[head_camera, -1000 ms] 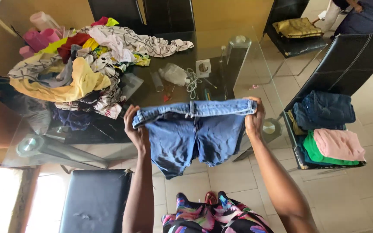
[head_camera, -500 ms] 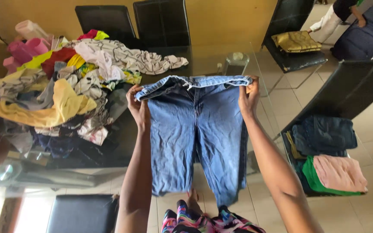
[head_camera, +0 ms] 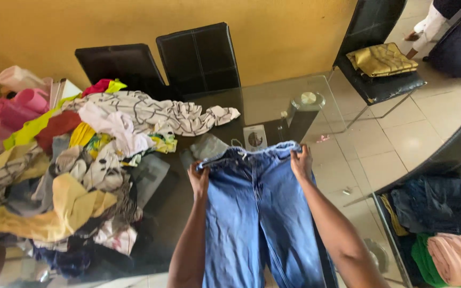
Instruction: Folding a pink shirt, a pair of blue jeans, and a pair of yellow trousers on a dining table.
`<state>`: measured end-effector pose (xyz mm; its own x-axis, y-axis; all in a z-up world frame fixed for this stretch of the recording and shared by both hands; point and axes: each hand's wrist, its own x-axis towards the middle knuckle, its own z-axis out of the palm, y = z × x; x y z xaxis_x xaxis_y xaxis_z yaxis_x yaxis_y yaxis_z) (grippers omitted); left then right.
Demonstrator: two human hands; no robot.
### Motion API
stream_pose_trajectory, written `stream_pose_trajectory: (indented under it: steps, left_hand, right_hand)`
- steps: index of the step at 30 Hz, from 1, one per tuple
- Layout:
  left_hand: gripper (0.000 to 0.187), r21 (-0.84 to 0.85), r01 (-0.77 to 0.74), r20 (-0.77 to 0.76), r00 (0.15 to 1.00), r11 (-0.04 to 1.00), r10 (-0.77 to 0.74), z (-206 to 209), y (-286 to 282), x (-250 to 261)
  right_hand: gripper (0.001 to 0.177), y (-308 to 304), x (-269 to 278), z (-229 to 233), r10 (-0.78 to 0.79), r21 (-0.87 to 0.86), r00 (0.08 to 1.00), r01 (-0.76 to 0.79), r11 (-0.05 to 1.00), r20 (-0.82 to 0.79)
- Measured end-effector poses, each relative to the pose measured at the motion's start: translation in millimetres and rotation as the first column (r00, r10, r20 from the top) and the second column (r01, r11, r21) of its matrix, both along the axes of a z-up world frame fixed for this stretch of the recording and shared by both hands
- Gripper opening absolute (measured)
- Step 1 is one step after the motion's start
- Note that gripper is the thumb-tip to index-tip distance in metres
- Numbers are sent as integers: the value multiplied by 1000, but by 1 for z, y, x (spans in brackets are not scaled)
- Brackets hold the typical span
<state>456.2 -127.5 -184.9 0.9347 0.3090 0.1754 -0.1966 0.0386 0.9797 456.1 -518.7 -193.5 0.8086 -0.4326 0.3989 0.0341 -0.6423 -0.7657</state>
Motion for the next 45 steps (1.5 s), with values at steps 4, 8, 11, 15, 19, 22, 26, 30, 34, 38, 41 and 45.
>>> stream_pose_trajectory:
  steps: [4,8,11,15,19,22,26,30,34,38,41,45]
  left_hand:
    - [69,389,-91,-118,982,917,148,-8,-12,-6]
    - [87,572,25,-283,944,820,168,13,-19,-13]
    - [84,765,41,-163,978,642,131,10,-23,-18]
    - [72,847,60,-155,978,527,138,13,-36,-27]
    - [65,905,102,-157,982,414,102,8,-41,-38]
    - [63,920,68,-113,989,387,94,10,-43,-37]
    - [62,939,45,-92,988,340,124,1,-48,-41]
    - [60,962,20,-60,988,273,142,-6,-48,-40]
    - [57,963,98,-137,980,249,143,0,-48,-38]
    - [54,979,86,-113,984,186,140,-8,-49,-37]
    - [56,976,74,-110,979,204,174,-5,-54,-33]
    - [66,967,112,-170,952,229,256,11,-72,-37]
  right_hand:
    - [34,13,6,-21,-70,-75,969,53,996,-238]
    - [61,57,9,16,-91,-216,979,51,975,-180]
    - [40,94,33,-26,166,-387,982,-188,903,-88]
    - [31,160,45,-3,428,-282,780,-584,761,-457]
    - [19,162,57,-50,333,-361,786,-557,748,-521]
    - [5,140,70,-98,340,-316,753,-577,753,-564]
    - [17,142,59,-59,491,-119,701,-627,770,-518]
    - [37,157,48,-58,377,-210,716,-585,783,-588]
    - [30,141,50,-61,332,-173,667,-572,802,-667]
    - [17,128,41,-45,209,-293,890,-343,892,-404]
    - [27,110,43,-49,343,-226,900,-405,886,-269]
    - [23,65,53,-51,681,-59,654,-734,676,-331]
